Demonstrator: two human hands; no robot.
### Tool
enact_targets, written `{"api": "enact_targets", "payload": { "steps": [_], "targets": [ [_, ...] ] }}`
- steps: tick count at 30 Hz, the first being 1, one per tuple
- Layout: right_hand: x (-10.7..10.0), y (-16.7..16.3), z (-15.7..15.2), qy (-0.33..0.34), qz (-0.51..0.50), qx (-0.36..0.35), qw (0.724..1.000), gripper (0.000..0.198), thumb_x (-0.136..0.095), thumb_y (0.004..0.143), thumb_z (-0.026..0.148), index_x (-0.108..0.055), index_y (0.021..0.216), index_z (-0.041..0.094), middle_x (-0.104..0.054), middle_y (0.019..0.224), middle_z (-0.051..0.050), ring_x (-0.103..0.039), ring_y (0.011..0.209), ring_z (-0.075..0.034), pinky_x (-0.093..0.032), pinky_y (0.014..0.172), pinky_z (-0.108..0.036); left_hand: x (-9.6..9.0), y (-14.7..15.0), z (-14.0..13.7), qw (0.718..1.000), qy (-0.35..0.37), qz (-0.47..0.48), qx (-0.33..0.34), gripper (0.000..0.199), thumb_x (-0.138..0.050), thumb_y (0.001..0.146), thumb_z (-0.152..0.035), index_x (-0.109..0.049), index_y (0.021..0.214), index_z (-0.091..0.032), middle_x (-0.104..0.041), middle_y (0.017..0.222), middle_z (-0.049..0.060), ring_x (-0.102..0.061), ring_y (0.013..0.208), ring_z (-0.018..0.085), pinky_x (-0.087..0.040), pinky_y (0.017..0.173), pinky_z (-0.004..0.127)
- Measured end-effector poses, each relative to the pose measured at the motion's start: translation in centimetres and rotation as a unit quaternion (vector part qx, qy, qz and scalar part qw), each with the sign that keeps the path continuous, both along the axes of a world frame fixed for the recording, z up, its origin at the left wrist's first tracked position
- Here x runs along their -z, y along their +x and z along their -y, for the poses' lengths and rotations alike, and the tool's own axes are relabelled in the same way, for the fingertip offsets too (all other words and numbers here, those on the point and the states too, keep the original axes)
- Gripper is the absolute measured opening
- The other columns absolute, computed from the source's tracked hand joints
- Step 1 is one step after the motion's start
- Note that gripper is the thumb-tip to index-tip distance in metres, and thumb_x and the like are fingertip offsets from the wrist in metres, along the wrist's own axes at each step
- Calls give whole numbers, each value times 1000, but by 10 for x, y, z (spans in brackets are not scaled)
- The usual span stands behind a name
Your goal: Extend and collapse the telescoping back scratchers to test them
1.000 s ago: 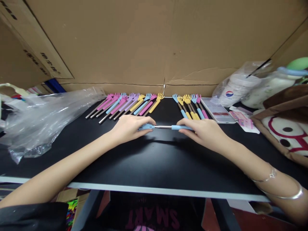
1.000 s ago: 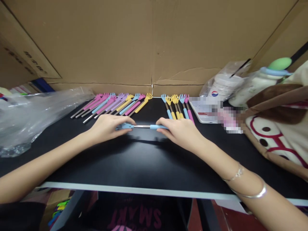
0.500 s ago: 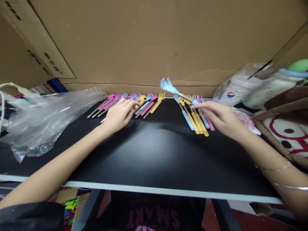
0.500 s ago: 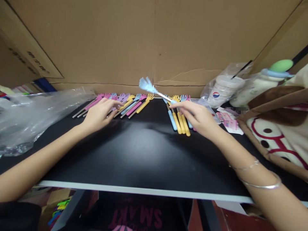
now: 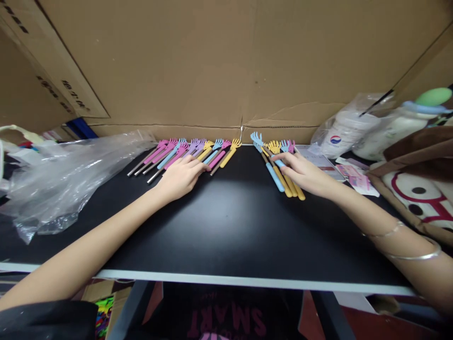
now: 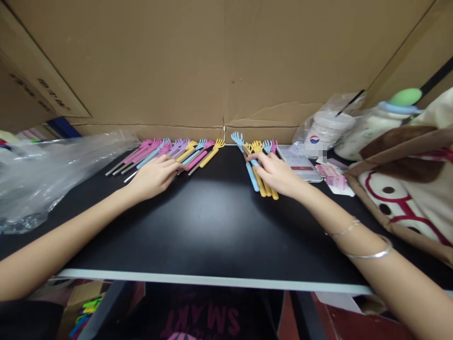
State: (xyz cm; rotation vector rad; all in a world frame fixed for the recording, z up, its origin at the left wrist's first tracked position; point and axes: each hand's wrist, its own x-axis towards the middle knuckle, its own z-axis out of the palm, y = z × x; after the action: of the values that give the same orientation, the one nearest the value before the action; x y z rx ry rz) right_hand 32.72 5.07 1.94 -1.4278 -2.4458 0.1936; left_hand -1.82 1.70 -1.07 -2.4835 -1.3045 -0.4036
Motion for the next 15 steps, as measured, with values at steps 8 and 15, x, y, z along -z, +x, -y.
{"api": "enact_targets", "payload": {
  "steps": [8, 15],
  "targets": [
    [5, -41, 0, 45, 199, 35, 978, 45, -32, 86, 25, -55, 123, 14, -62, 103, -17, -53, 104, -30, -35, 87, -43, 2, 2, 2, 1000, 11, -17, 11, 35, -36, 94, -20, -64, 114, -18, -68, 102, 8, -54, 102, 25, -46, 80, 37],
    [6, -55, 2, 76, 263, 31, 961, 41, -35, 86, 24, -58, 118, 13, -64, 106, -18, -54, 106, -29, -31, 87, -40, 0, 1, 2, 999, 10, -28, 11, 39, -36, 90, -13, -66, 115, -19, -68, 98, 10, -53, 102, 27, -45, 80, 40]
  ]
}}
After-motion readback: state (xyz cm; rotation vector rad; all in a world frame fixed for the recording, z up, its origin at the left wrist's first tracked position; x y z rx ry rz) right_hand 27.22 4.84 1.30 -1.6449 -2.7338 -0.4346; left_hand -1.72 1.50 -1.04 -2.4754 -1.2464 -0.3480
